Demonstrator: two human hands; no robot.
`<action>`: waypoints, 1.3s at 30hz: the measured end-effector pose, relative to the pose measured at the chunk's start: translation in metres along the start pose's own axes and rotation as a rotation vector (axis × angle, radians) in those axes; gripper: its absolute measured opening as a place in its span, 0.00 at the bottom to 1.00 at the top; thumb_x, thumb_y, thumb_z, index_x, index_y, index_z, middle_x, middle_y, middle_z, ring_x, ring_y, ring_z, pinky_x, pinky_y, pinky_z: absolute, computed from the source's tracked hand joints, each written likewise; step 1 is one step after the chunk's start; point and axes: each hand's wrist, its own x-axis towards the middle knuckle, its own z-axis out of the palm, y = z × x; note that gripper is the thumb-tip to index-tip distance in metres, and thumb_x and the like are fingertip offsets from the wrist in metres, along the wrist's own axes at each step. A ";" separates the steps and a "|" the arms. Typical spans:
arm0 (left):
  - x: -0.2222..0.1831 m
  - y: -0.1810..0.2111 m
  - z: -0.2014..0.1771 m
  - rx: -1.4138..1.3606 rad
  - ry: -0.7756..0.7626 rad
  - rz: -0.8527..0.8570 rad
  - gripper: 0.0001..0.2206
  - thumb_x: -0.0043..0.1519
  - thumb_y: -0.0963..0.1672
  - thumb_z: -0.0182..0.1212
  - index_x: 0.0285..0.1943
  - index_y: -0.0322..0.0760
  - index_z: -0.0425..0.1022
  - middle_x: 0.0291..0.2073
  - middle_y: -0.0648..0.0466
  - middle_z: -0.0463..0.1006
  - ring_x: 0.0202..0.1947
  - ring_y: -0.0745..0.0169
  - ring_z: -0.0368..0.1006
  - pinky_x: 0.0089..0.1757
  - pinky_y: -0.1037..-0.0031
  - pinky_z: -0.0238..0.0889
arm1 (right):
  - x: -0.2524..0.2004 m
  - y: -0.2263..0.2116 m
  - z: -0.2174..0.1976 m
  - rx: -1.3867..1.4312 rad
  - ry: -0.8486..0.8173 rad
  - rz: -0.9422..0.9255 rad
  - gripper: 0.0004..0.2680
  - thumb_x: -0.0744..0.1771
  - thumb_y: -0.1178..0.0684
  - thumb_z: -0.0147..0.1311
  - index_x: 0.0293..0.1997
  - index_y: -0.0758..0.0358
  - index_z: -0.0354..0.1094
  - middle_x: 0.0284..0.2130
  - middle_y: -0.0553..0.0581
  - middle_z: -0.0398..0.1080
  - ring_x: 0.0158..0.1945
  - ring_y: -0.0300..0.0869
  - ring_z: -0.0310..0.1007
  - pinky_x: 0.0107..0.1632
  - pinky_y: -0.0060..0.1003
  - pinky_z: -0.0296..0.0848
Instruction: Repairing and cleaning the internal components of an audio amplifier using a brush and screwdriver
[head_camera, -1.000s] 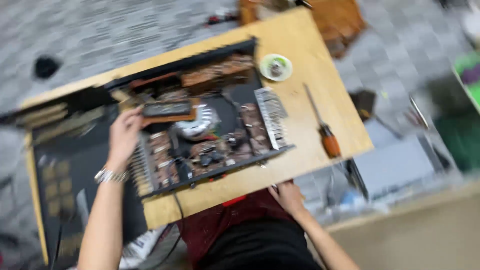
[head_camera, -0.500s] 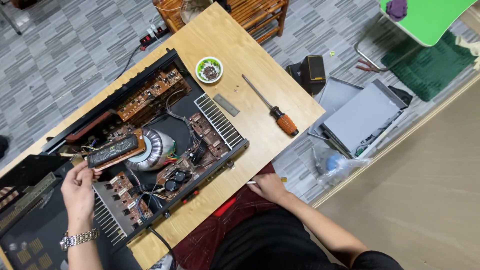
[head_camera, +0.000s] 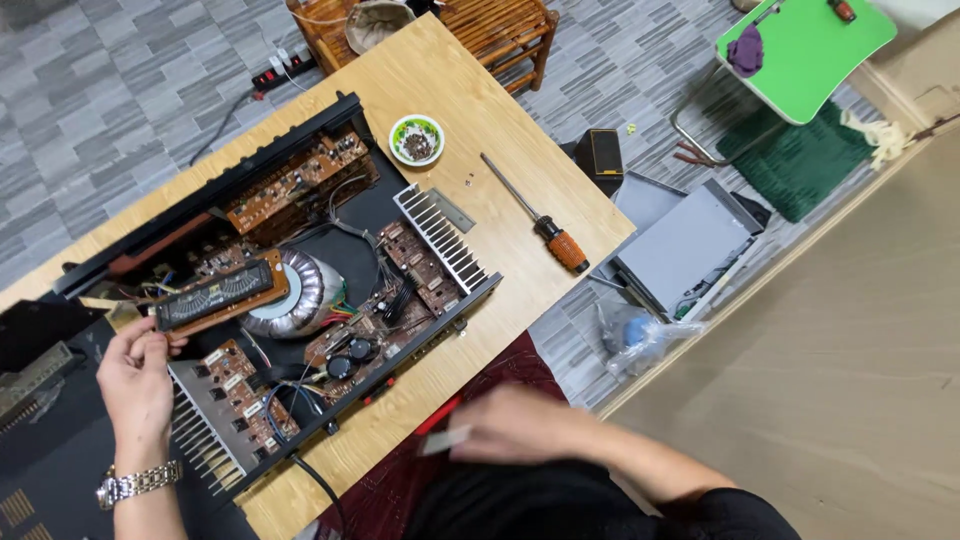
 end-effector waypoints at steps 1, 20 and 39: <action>-0.002 0.008 0.001 -0.009 0.000 -0.008 0.09 0.80 0.37 0.48 0.67 0.28 0.66 0.40 0.48 0.76 0.46 0.61 0.75 0.52 0.77 0.67 | -0.004 0.024 -0.010 -0.002 -0.007 0.009 0.08 0.72 0.48 0.48 0.43 0.61 0.68 0.33 0.60 0.75 0.32 0.54 0.75 0.36 0.48 0.72; -0.001 0.014 0.007 0.021 0.036 0.003 0.10 0.76 0.37 0.49 0.64 0.24 0.68 0.40 0.48 0.78 0.43 0.59 0.78 0.46 0.76 0.68 | -0.009 0.174 -0.110 -0.954 1.060 0.627 0.16 0.68 0.43 0.62 0.50 0.66 0.64 0.39 0.61 0.66 0.41 0.55 0.67 0.42 0.48 0.65; -0.004 0.024 0.005 -0.005 0.016 0.098 0.13 0.73 0.35 0.49 0.66 0.22 0.67 0.36 0.44 0.79 0.34 0.65 0.71 0.40 0.80 0.63 | -0.009 0.214 -0.084 -1.099 1.171 0.558 0.16 0.64 0.43 0.68 0.42 0.62 0.64 0.33 0.53 0.57 0.36 0.49 0.67 0.40 0.42 0.68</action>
